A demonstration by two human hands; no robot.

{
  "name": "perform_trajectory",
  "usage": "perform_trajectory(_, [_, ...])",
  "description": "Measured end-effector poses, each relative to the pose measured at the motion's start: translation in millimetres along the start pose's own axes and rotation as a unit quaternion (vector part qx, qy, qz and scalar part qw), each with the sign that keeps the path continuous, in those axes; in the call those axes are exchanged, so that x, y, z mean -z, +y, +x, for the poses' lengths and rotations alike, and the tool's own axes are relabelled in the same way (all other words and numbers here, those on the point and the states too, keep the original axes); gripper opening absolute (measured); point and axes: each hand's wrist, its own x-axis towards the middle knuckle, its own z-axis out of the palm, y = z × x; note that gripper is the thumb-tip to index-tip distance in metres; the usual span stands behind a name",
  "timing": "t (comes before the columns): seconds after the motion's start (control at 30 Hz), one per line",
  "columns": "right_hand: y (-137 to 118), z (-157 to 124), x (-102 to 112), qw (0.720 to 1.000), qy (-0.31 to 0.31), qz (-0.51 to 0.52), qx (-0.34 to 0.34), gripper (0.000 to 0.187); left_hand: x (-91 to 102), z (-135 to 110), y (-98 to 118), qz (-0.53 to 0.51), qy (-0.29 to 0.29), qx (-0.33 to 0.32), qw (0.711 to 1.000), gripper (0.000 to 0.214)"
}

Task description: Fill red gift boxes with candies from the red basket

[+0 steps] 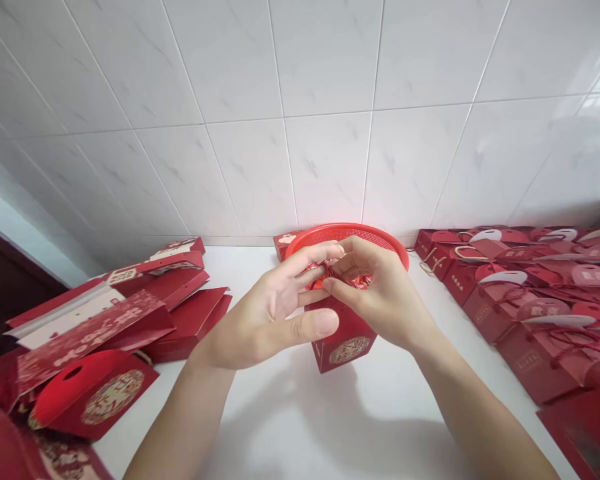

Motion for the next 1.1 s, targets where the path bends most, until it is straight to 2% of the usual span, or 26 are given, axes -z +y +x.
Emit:
perform_trajectory(0.1, [-1, -3, -5, 0.999, 0.041, -0.011, 0.026, 0.020, -5.1, 1, -1, 0.098, 0.048, -0.006, 0.994, 0.058])
perform_trajectory(0.2, [0, -2, -6, 0.998, 0.053, 0.004, 0.043, 0.024, -7.2, 4, -5, 0.222, 0.104, -0.012, 0.969, 0.057])
perform_trajectory(0.27, [0, 0, -5, 0.997, 0.063, 0.012, 0.051, 0.027, -6.1, 7, -8, 0.274, 0.112, -0.005, 0.955, 0.056])
perform_trajectory(0.4, [0, 3, -3, 0.995, 0.073, 0.037, 0.064, 0.029, -0.1, 12, -15, 0.306, 0.100, 0.026, 0.946, 0.044])
perform_trajectory(0.53, [4, 11, 0, 0.996, 0.051, 0.041, 0.059, 0.026, 3.4, 18, -22, 0.317, 0.073, 0.029, 0.945, 0.036])
perform_trajectory(0.63, [2, 28, 13, 0.998, 0.034, 0.016, 0.048, 0.024, 2.0, 20, -26, 0.322, 0.131, -0.016, 0.937, 0.046])
perform_trajectory(0.73, [-14, 50, 41, 0.997, 0.050, -0.050, 0.036, 0.025, -1.2, 21, -26, 0.318, 0.225, -0.089, 0.917, 0.056])
perform_trajectory(0.83, [-43, 71, 84, 0.984, 0.095, -0.153, 0.016, 0.022, -3.7, 18, -21, 0.311, 0.254, -0.140, 0.905, 0.049])
perform_trajectory(0.9, [-62, 80, 118, 0.965, 0.122, -0.233, 0.012, 0.020, -4.0, 17, -19, 0.316, 0.234, -0.152, 0.907, 0.039])
perform_trajectory(1.0, [-84, 80, 170, 0.922, 0.157, -0.354, -0.022, 0.016, -1.7, 14, -19, 0.344, 0.178, -0.174, 0.906, 0.028])
perform_trajectory(1.1, [-95, 64, 222, 0.857, 0.195, -0.467, -0.091, 0.019, -1.1, 10, -19, 0.371, 0.048, -0.188, 0.908, 0.021])
